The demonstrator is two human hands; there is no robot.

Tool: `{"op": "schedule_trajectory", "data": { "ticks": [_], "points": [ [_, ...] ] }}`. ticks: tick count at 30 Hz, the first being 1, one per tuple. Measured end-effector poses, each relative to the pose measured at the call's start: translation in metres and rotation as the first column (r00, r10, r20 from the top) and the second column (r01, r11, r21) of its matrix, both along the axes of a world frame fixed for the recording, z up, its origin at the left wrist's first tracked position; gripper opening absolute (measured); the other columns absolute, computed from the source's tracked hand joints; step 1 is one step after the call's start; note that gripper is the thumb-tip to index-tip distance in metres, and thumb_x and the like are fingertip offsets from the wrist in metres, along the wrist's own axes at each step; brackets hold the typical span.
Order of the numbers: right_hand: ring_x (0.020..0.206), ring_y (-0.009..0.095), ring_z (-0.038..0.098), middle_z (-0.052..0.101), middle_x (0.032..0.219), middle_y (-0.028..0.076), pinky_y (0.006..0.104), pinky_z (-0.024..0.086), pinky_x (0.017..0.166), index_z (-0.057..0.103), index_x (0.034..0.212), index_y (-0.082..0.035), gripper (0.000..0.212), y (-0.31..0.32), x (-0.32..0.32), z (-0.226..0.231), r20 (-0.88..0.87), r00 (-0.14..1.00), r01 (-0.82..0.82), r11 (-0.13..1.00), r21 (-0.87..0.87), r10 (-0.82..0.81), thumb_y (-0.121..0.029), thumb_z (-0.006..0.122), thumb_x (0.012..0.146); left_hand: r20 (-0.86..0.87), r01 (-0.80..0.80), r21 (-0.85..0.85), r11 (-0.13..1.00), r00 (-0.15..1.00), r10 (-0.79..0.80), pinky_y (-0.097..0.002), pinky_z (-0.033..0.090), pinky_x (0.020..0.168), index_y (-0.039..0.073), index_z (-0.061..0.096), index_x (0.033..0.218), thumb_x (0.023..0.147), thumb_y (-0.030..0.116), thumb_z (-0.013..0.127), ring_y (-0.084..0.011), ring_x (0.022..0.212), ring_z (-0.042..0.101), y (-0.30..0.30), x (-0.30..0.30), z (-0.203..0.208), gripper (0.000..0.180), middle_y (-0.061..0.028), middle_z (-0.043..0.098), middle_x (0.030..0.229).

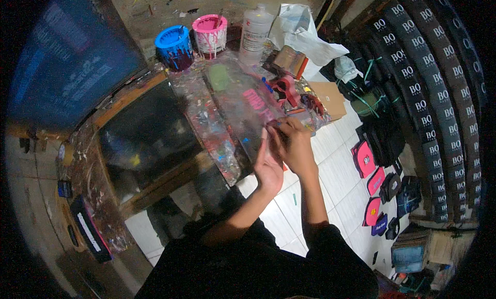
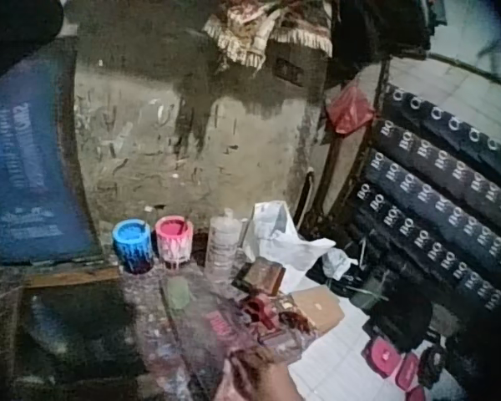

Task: The person cleans a glass surface with a spray bottle and cloth, then carefully applies and smooths out a pink stencil design by hand.

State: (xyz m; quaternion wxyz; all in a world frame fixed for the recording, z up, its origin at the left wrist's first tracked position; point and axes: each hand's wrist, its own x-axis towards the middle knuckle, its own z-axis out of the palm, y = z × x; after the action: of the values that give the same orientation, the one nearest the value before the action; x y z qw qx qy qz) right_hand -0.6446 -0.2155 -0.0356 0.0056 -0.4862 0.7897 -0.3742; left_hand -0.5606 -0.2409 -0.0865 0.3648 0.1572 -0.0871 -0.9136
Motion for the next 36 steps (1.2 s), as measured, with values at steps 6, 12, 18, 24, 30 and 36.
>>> {"op": "schedule_trajectory", "data": {
  "ticks": [6,12,18,24,30,36],
  "points": [
    [0.091,0.042,0.062,0.063,0.097,0.022,0.0476,0.052,0.08,0.069,0.096,0.004,0.014,0.013,0.013,-0.001,0.004,0.998,-0.061,0.997,-0.054,0.061,-0.005,0.069,0.085,-0.038,0.033,0.071,0.997,0.999,-0.031,-0.0387,0.017,0.126,0.005,0.033,0.158,0.106,0.028,0.042,-0.0219,0.153,0.026,-0.005,0.003,0.008,0.058,-0.0065,0.032,0.165],
    [0.096,0.042,0.063,0.064,0.099,0.023,0.0464,0.052,0.086,0.07,0.099,0.004,0.016,-0.001,0.004,-0.001,-0.022,0.999,0.046,0.999,0.019,-0.046,-0.005,0.069,0.086,-0.071,0.006,-0.024,1.0,0.997,-0.008,-0.0401,0.017,0.126,0.004,0.032,0.159,0.106,0.027,0.041,-0.024,0.153,0.028,0.004,0.002,-0.008,0.058,-0.0074,0.033,0.165],
    [0.098,0.041,0.061,0.064,0.103,0.023,0.0471,0.051,0.089,0.071,0.103,0.005,0.02,0.012,0.014,0.001,0.022,0.999,-0.038,0.999,0.005,0.038,-0.006,0.07,0.086,-0.029,0.021,0.036,0.999,0.999,-0.02,-0.0422,0.018,0.126,0.004,0.034,0.158,0.107,0.029,0.038,-0.0251,0.152,0.03,-0.003,0.001,-0.01,0.057,-0.0075,0.035,0.164],
    [0.099,0.041,0.061,0.063,0.104,0.022,0.0458,0.051,0.088,0.071,0.104,0.004,0.021,0.005,0.005,0.008,0.028,0.998,-0.051,0.998,0.037,0.05,-0.003,0.069,0.084,-0.065,-0.007,-0.01,1.0,0.998,0.007,-0.0407,0.02,0.125,0.003,0.039,0.155,0.106,0.028,0.042,-0.0242,0.15,0.033,-0.002,0.003,-0.008,0.055,-0.0074,0.039,0.161],
    [0.096,0.04,0.061,0.064,0.1,0.021,0.0445,0.052,0.086,0.071,0.102,0.004,0.019,0.003,0.002,0.005,-0.004,0.999,-0.043,0.999,0.016,0.043,-0.003,0.069,0.084,-0.107,0.002,0.009,1.0,0.994,-0.001,-0.0386,0.021,0.125,0.001,0.039,0.154,0.106,0.027,0.045,-0.0212,0.15,0.031,0.001,0.004,-0.005,0.055,-0.0068,0.039,0.161],
    [0.098,0.038,0.062,0.064,0.107,0.02,0.0433,0.052,0.087,0.072,0.103,0.003,0.022,0.016,0.008,0.008,0.081,0.991,-0.114,0.991,0.07,0.108,-0.002,0.069,0.082,-0.004,0.017,0.055,0.998,1.0,-0.017,-0.0387,0.019,0.125,0.002,0.036,0.156,0.106,0.027,0.045,-0.0207,0.152,0.028,-0.001,0.006,0.003,0.057,-0.0062,0.034,0.164]
  ]
}}
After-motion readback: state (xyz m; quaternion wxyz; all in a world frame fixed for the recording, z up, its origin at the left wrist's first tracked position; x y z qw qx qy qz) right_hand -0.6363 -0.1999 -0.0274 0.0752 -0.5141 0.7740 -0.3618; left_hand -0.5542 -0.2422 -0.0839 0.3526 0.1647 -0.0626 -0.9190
